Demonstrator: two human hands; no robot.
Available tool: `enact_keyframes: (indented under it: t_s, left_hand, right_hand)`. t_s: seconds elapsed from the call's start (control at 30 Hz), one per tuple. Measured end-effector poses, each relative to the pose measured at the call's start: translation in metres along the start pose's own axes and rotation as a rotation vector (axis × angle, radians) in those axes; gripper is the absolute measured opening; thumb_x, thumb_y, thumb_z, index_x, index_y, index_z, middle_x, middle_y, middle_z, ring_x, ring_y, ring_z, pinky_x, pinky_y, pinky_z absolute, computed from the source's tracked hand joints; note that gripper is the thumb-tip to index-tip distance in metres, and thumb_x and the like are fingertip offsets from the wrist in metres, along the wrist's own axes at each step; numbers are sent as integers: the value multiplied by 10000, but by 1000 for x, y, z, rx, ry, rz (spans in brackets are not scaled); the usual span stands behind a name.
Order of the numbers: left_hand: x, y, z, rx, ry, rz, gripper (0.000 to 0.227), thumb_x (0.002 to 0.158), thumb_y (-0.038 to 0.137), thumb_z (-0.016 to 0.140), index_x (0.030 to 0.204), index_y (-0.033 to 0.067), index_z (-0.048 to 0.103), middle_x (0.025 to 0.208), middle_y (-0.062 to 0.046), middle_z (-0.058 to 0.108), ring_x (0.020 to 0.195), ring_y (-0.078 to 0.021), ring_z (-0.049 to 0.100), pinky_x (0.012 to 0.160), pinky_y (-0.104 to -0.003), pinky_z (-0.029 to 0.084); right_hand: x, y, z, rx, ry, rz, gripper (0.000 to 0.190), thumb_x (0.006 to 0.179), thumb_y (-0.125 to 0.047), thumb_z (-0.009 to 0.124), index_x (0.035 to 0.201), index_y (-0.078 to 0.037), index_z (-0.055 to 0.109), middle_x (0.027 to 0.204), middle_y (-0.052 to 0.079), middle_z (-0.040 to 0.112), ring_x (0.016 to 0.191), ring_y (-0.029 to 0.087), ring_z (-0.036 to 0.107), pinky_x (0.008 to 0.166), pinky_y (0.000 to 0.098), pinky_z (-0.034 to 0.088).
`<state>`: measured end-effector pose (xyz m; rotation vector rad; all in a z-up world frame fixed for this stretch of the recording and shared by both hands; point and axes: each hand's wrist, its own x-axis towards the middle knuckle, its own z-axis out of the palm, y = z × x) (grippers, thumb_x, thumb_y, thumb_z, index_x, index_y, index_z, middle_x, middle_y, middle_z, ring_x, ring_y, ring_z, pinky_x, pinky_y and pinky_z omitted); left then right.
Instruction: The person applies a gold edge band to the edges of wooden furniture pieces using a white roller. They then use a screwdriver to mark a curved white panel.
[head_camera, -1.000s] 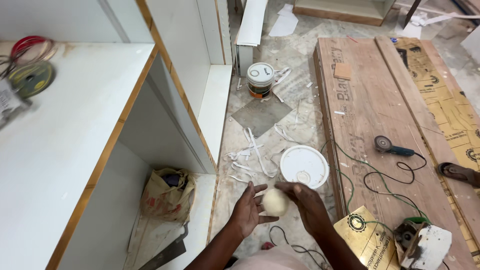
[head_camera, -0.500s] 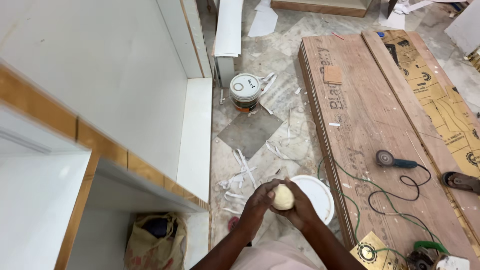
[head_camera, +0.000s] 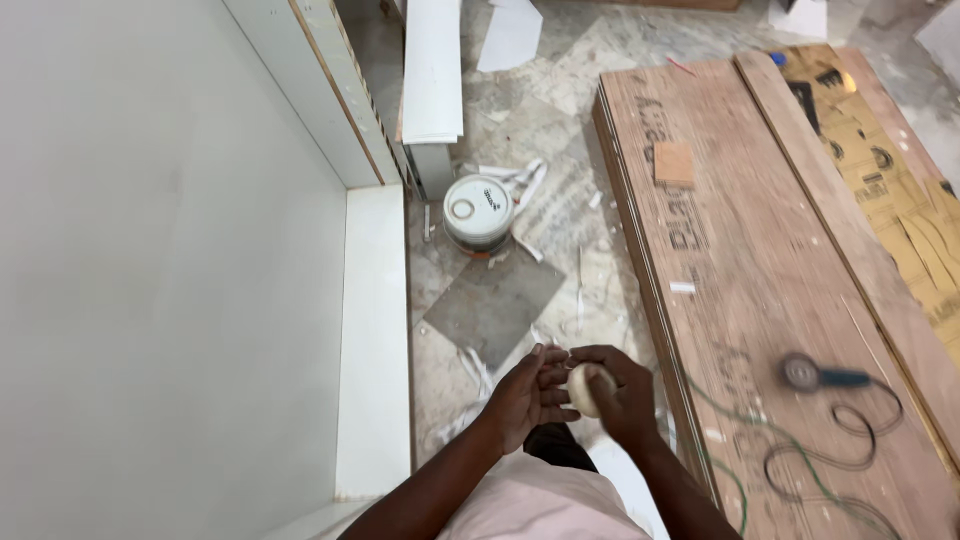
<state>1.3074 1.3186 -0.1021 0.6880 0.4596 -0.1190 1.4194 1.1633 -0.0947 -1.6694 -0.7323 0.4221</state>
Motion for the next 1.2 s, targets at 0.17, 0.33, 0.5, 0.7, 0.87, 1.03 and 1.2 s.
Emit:
enact_keyframes:
  t_s: [0.17,0.33,0.5,0.7,0.87,1.03,1.2]
  left_hand:
    - [126,78,10,-261,43,-30,676,963,696,411,1274,120,579,1094,-91,695,967,-227,704,839,-443,572]
    - [229,141,23,-81,95,387,624,1024,615,464,1224,47,631,1108,-121,694,1005,-205,696,901,-370,581]
    - [300,205,49,-148,-14,260,639,1031,640,423,1179,54,630,1065,-118,693,986,-217,693,875,-373,579]
    - [411,285,53,-469,-71,128,598,1020,632,438,1222,91,598,1135,-102,654,1052,-208,674,908,-381,578]
    - [516,355,36,196,-156,631,607,991,616,453,1354,130,455,1221,-59,619,1136,-157,623,977,-337,532]
    - [577,467,51,488,-187,771,618,1093,616,367,1138,22,531,963,-96,699,920,-214,702,820,-344,559]
    - [611,561,71,905,-84,1150,585,1091,597,381,1158,41,549,1031,-125,744,963,-266,725,867,-384,558]
  right_hand:
    - [145,-14,-5,-299,-89,-391,435,832,-210,715,1236,-53,672,1129,137,727,1075,289,692,919,383,550]
    - [268,-31,-42,-188,-69,-419,543,988,-410,622,1362,-20,573,1388,192,607,1288,359,613,1048,450,499]
    - [365,-34,-76,-368,-40,-575,573,1025,-486,534,1392,-47,564,1462,190,578,1351,358,567,1121,469,439]
    - [472,-5,-91,-571,-32,-724,624,1010,-521,538,1411,-43,534,1466,167,582,1335,341,556,1163,490,385]
    - [585,21,-98,-529,15,-619,633,1000,-523,553,1421,-50,541,1493,158,559,1336,310,573,1091,432,448]
    - [695,39,-115,-399,150,-510,676,1039,-529,526,1476,-23,426,1579,212,406,1453,353,430,1128,442,421]
    - [787,80,-123,521,190,110,647,1044,-516,356,1476,-43,446,1391,159,559,1289,265,559,1077,412,453]
